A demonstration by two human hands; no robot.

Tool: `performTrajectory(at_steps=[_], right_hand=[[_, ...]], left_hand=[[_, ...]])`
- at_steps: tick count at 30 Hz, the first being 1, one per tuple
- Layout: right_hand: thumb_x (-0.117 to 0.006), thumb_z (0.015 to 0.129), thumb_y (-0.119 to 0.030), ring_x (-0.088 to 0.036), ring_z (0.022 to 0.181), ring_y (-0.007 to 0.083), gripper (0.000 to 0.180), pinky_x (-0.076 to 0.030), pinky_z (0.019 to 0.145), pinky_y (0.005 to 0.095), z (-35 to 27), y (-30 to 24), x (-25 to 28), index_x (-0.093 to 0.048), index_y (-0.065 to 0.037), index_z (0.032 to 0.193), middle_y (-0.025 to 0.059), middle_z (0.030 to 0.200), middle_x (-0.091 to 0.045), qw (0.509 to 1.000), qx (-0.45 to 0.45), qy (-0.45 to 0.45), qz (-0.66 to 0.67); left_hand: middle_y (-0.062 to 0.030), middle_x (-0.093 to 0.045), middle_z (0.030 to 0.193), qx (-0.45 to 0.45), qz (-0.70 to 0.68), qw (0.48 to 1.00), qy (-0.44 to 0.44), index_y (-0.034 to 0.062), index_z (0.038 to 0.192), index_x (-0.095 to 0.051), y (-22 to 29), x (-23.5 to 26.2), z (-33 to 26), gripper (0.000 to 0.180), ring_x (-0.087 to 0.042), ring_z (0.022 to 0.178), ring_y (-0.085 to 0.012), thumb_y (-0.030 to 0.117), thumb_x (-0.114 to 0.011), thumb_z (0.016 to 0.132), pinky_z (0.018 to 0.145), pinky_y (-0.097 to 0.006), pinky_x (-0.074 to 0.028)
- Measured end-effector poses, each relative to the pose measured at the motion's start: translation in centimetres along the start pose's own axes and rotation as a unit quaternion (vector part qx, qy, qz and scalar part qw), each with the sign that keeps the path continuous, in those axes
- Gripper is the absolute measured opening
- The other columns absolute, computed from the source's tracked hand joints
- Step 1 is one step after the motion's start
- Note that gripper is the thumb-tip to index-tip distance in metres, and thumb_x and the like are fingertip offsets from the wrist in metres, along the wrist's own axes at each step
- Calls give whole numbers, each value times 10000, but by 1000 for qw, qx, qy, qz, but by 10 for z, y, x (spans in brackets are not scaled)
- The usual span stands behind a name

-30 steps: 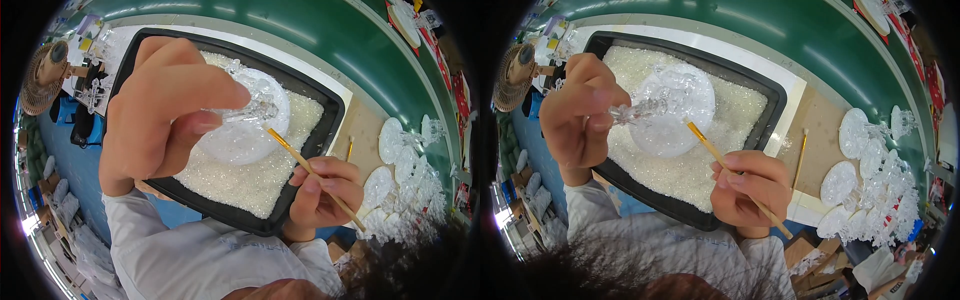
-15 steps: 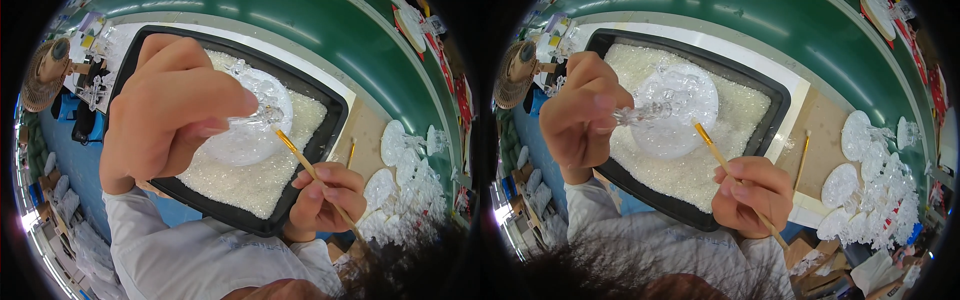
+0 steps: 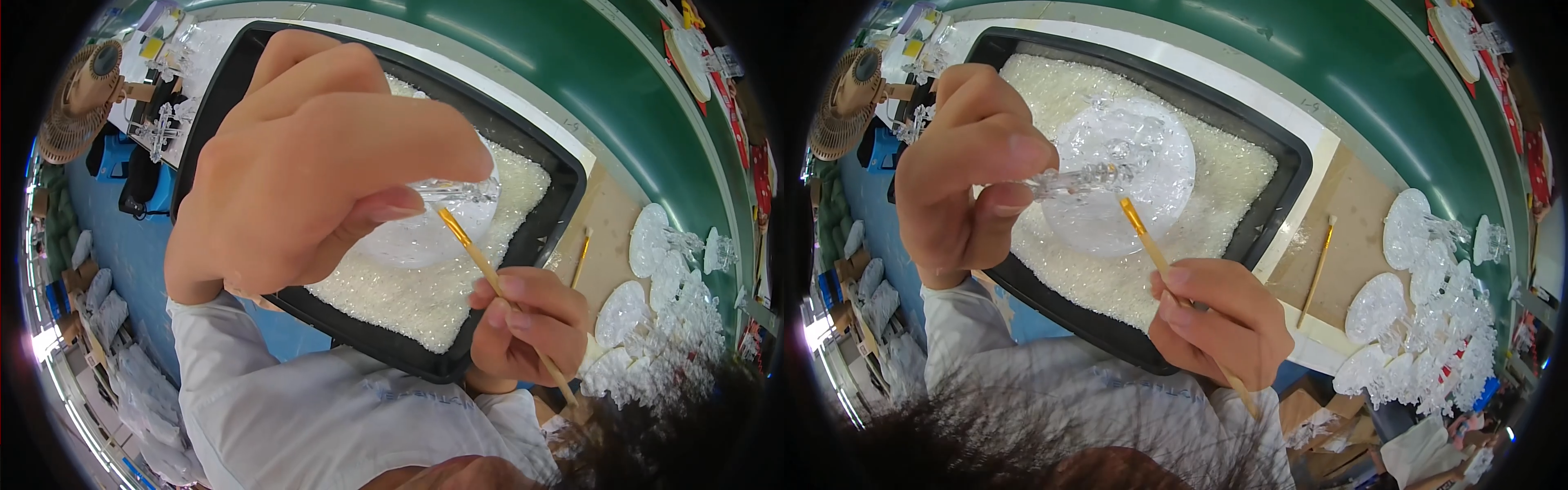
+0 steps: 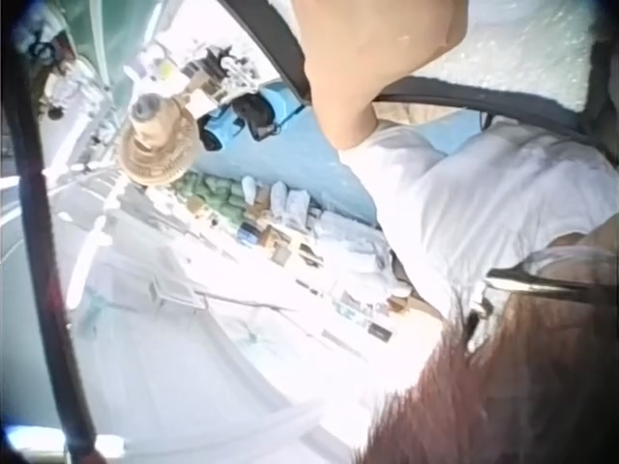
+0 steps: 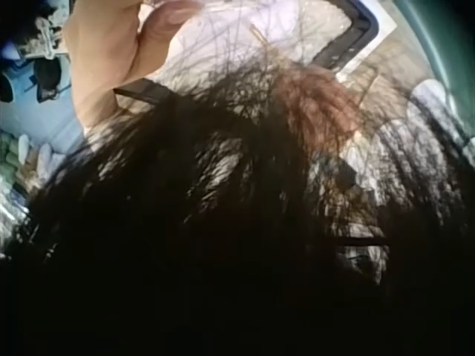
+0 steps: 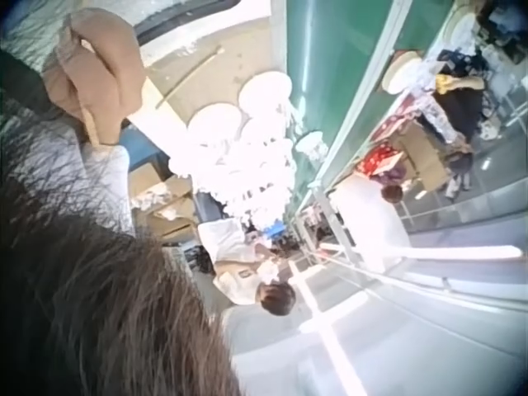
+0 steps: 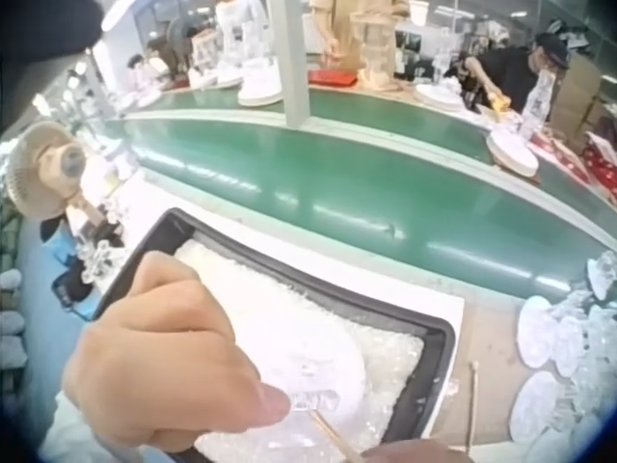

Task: Applying adhesive with a brush to clear ornaments and coating them with small decorative beads.

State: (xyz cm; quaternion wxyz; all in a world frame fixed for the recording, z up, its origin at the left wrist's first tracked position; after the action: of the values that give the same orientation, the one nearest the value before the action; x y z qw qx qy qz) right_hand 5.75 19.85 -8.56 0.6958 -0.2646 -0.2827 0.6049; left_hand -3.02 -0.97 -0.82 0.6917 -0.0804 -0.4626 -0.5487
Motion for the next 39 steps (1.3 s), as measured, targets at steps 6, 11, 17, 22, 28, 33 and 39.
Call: performTrajectory(at_steps=[6,11,17,22,28,33,39], right_hand=[[-737,641,145,-683,654,284,364,-576,544,308,-6,0,0,-593,11,947,212,956,-628,998,-4,50,36],[-642,854,24,-630,571,228,166,-542,471,268,1,0,-2,-526,-35,958,176,919,-575,999,7,-7,-36],[-667,836,-5,-612,563,216,181,-523,474,261,-5,1,5,-533,-45,952,175,938,-581,1000,-5,24,-10],[-678,834,-21,-618,583,218,165,-515,481,253,-5,-5,6,-554,-49,940,165,941,-591,998,-16,63,6],[-687,829,-25,-627,630,231,164,-516,510,267,-6,0,17,-564,-51,935,166,966,-593,999,-22,37,21],[-598,901,-105,-633,683,251,81,-534,558,319,-13,3,20,-557,-42,932,199,1026,-585,988,5,137,70],[-401,991,-155,-615,1073,432,323,-579,808,418,7,19,23,-516,73,1189,285,1238,-526,966,-165,145,139]], left_hand=[[-36,-617,730,5,8,1000,-6,80,1030,-599,2,4,1,187,-431,672,-186,153,-640,863,740,-366,-341],[-33,-609,720,6,16,1000,-15,79,1021,-603,4,6,2,171,-432,670,-186,144,-634,866,743,-367,-341],[-54,-635,740,-1,4,1000,-18,69,1030,-598,1,7,4,164,-428,658,-188,142,-610,884,738,-372,-332],[-74,-643,724,18,44,997,-54,64,1084,-568,14,13,3,198,-425,642,-190,167,-589,916,719,-388,-324],[-94,-649,711,-16,64,998,-7,78,1136,-501,11,1,-1,253,-417,616,-190,175,-589,920,691,-396,-320],[13,-643,793,-42,133,990,-23,182,848,-553,22,3,6,257,-503,679,-186,273,-617,616,684,-360,-353],[28,-658,766,-141,41,989,5,229,857,-511,18,0,-6,271,-466,672,-174,285,-631,620,667,-382,-311]])
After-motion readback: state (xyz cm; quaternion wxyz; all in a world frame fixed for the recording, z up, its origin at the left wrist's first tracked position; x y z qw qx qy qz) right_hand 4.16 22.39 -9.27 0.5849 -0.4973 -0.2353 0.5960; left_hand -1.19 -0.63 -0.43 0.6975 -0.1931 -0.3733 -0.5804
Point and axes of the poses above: each hand's wrist, its own z-axis towards the middle knuckle, its own x-axis out of the back of the hand, y = z × x, the point moved 1 cm from there along z, towards the middle knuckle
